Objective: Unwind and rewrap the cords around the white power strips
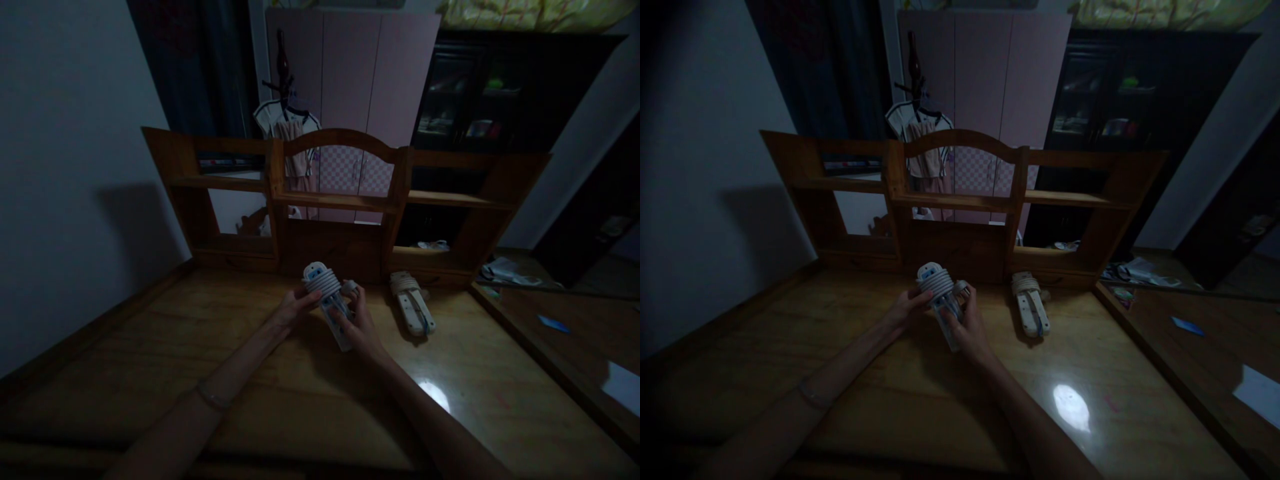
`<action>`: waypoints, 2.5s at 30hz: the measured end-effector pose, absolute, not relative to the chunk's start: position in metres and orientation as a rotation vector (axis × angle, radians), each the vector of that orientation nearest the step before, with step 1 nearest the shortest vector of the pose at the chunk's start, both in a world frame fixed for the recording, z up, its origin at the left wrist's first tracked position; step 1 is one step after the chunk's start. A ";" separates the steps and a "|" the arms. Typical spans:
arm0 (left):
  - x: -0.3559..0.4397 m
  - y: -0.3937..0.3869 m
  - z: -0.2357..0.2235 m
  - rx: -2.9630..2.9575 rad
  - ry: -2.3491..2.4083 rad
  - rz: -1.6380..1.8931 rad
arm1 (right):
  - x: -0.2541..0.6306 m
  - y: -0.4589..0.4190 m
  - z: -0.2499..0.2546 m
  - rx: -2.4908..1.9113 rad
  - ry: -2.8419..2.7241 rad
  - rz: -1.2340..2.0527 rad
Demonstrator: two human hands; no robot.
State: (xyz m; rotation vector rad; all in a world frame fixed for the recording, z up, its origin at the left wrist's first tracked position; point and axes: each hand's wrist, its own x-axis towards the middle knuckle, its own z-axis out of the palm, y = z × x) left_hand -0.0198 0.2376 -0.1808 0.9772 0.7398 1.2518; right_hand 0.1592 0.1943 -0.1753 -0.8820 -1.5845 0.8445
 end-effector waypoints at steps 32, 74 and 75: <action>-0.013 0.230 -0.178 0.893 0.661 1.145 | 0.162 0.196 -0.177 -0.916 -1.522 0.854; -0.006 0.230 -0.184 0.989 0.777 1.203 | 0.164 0.196 -0.180 -1.127 -1.816 0.434; -0.006 0.229 -0.183 0.999 0.784 1.205 | 0.164 0.196 -0.179 -1.110 -1.824 0.428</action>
